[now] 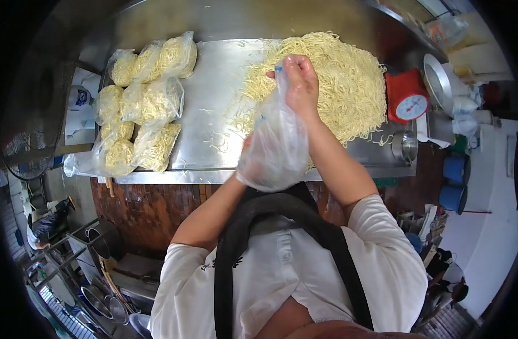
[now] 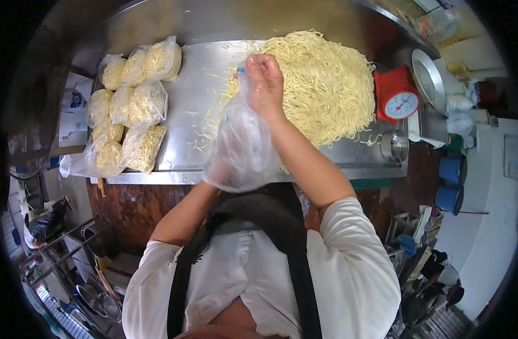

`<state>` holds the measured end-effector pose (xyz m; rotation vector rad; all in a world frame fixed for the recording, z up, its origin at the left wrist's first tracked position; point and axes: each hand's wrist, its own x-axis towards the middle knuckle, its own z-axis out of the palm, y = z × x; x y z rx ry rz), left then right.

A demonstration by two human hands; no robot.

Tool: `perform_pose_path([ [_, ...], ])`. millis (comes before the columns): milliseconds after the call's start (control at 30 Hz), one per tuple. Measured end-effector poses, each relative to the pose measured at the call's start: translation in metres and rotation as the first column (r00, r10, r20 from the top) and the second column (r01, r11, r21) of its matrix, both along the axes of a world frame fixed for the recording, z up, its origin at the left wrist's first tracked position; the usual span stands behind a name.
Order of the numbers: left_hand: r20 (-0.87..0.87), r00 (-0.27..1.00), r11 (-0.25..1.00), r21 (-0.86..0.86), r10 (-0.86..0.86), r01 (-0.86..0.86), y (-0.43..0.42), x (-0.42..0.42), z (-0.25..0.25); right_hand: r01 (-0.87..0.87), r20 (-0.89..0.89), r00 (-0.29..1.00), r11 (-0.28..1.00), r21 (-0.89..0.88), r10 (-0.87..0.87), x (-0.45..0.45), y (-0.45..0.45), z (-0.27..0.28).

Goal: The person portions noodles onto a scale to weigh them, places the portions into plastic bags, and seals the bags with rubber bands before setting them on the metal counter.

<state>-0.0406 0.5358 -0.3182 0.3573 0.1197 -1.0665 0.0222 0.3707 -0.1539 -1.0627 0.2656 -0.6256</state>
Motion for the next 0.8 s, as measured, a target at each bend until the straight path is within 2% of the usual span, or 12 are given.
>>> perform_pose_path([
  [33,0.297,0.954,0.973,0.201,0.049,-0.113,0.009,0.019,0.049,0.013,-0.077,0.997,0.989,-0.145,-0.025,0.004,-0.014,-0.015],
  [100,0.592,0.795,0.895,0.416,-0.134,-0.159,0.029,0.046,0.073,0.05,-0.138,0.988,0.99,-0.133,-0.068,0.002,-0.026,-0.022],
  [200,0.739,0.6,0.886,0.453,-0.307,-0.104,0.036,0.02,0.102,0.111,-0.129,0.985,0.992,-0.065,-0.119,0.0,-0.04,-0.039],
  [267,0.733,0.587,0.864,0.493,-0.345,-0.107,0.019,0.003,0.101,0.13,-0.121,0.985,0.991,0.021,-0.126,0.0,-0.039,-0.047],
  [333,0.679,0.677,0.839,0.518,-0.284,-0.167,-0.006,-0.01,0.096,0.138,-0.129,0.984,0.983,0.122,-0.122,-0.001,-0.03,-0.051],
  [367,0.496,0.857,0.88,0.46,-0.142,-0.12,-0.012,-0.006,0.087,0.138,-0.096,0.987,0.988,0.075,-0.13,0.001,-0.03,-0.052],
  [433,0.326,0.933,0.88,0.474,-0.152,-0.023,-0.005,0.012,0.089,0.138,-0.039,0.99,0.99,-0.024,-0.139,0.002,-0.031,-0.056],
  [500,0.381,0.911,0.929,0.37,-0.161,0.01,0.0,0.017,0.115,0.132,-0.052,0.99,0.991,-0.014,-0.133,0.005,-0.036,-0.056],
  [567,0.701,0.627,0.856,0.507,-0.339,-0.103,0.002,0.006,0.144,0.14,-0.046,0.989,0.99,-0.007,-0.14,0.012,-0.038,-0.06],
  [667,0.71,0.667,0.826,0.503,-0.226,-0.256,-0.005,-0.012,0.133,0.135,-0.029,0.99,0.991,-0.002,-0.135,0.023,-0.033,-0.062],
  [733,0.394,0.916,0.87,0.423,0.075,-0.253,-0.005,0.01,0.097,0.099,-0.054,0.994,0.995,0.016,-0.098,0.023,-0.023,-0.056],
  [800,0.211,0.886,0.747,0.478,0.414,-0.463,-0.002,0.032,0.095,-0.037,-0.057,0.998,0.98,-0.198,0.026,0.026,-0.035,-0.075],
])
